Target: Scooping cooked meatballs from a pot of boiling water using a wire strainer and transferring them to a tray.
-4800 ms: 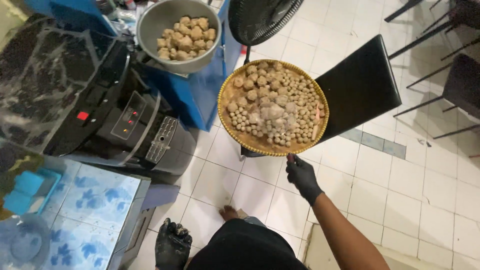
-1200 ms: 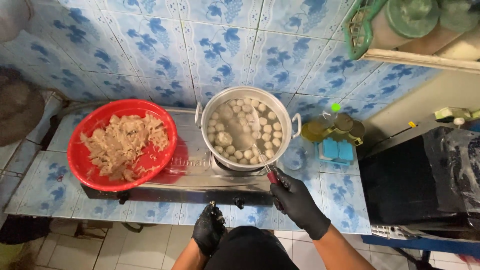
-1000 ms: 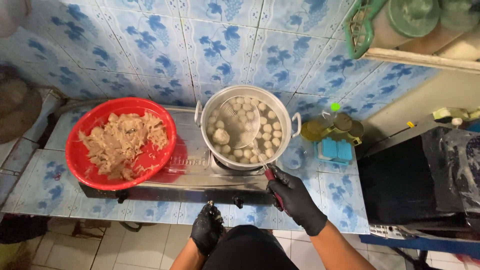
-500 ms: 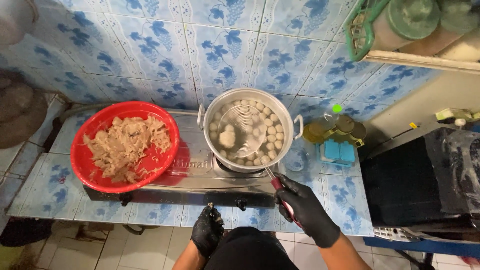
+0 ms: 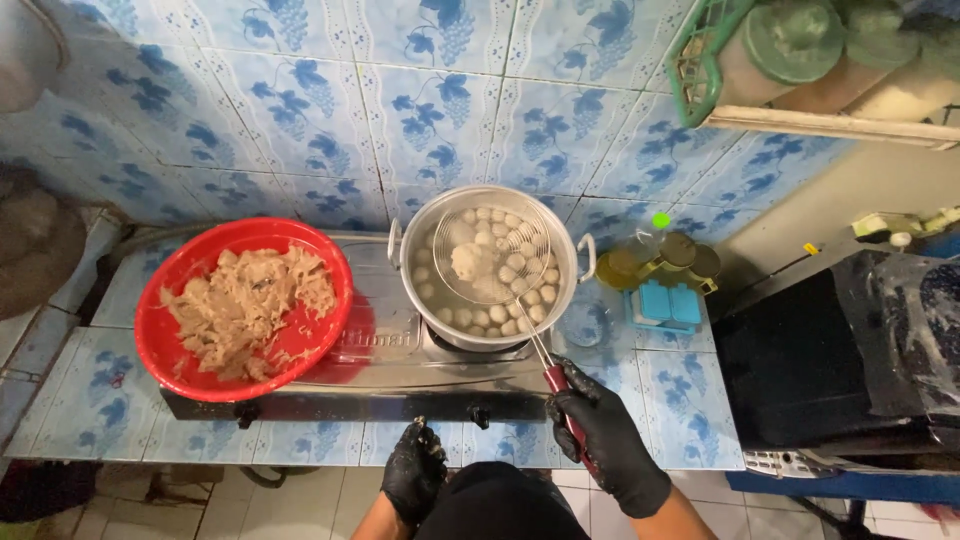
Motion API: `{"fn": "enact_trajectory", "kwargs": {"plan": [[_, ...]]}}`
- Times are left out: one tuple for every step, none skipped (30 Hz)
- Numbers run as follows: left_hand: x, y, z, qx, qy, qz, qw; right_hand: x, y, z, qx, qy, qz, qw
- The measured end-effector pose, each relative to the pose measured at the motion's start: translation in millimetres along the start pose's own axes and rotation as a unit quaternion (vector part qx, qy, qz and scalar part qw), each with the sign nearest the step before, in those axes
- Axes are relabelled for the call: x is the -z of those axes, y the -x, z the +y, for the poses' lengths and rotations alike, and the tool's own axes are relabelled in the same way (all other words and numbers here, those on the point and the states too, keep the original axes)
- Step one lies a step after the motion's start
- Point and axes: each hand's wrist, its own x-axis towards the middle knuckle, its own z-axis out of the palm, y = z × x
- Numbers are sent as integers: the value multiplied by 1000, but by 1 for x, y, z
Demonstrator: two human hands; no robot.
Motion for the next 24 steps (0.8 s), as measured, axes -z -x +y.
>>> {"fn": "enact_trajectory", "kwargs": {"plan": [[2, -3, -1, 1, -2, 0, 1000, 3, -3, 5, 0, -1, 1, 1000], [3, -6, -2, 5, -6, -2, 1000, 5, -7, 10, 6, -8, -15, 1000], [5, -9, -2, 9, -9, -4, 1000, 6, -11, 15, 11, -15, -32, 999], [6, -10, -2, 9, -10, -3, 1000, 4, -10, 12, 10, -16, -31, 999], [6, -11, -2, 6, -9, -11, 1000, 1, -9, 9, 9, 10, -19, 1000], [8, -11, -3, 3, -6, -18, 1000, -1, -8, 7, 7, 36, -8, 999], [9, -11, -3, 4, -6, -16, 1000, -1, -6, 7, 5, 35, -7, 999], [9, -11, -3, 11, 6, -13, 1000, -2, -4, 5, 9, -7, -12, 1000], [8, -10, -2, 18, 18, -10, 1000, -3, -2, 3, 13, -49, -18, 999], [7, -5, -1, 16, 19, -13, 1000, -6, -1, 3, 16, -47, -19, 999], [6, -1, 0, 16, 10, -12, 1000, -8, 1, 4, -2, -44, -4, 999], [4, 4, 2, 16, -1, -12, 1000, -11, 2, 4, -20, -41, 11, 999], [0, 2, 5, 14, 0, -14, 1000, -13, -4, 2, -17, -40, 9, 999], [1, 1, 4, 12, 6, -8, 1000, -14, -6, 5, -18, -34, -12, 999], [2, 1, 3, 10, 12, -1, 1000, -15, -8, 8, -18, -27, -34, 999], [0, 6, 4, 11, 14, 2, 1000, -17, -6, 4, -22, -27, -34, 999], [-3, 11, 5, 18, 15, 1, 1000, -19, -3, 0, -30, -32, -20, 999], [-7, 15, 9, 24, 16, -1, 1000, -22, -2, -4, -37, -37, -6, 999], [1, 7, 7, 24, 17, 0, 1000, -19, 2, -4, -39, -37, -6, 999], [8, -2, 7, 31, 25, -34, 999, -16, 5, -5, -29, -53, -9, 998], [14, -11, 7, 37, 34, -69, 996, -13, 8, -7, -20, -68, -12, 997], [10, -7, 9, 35, 32, -71, 996, -15, 4, -6, -17, -69, -14, 997], [6, -3, 11, 27, 31, -45, 998, -16, 1, -5, -35, -55, -2, 998], [4, 1, 11, 23, 28, -18, 999, -16, 0, -3, -53, -42, 13, 998]]}}
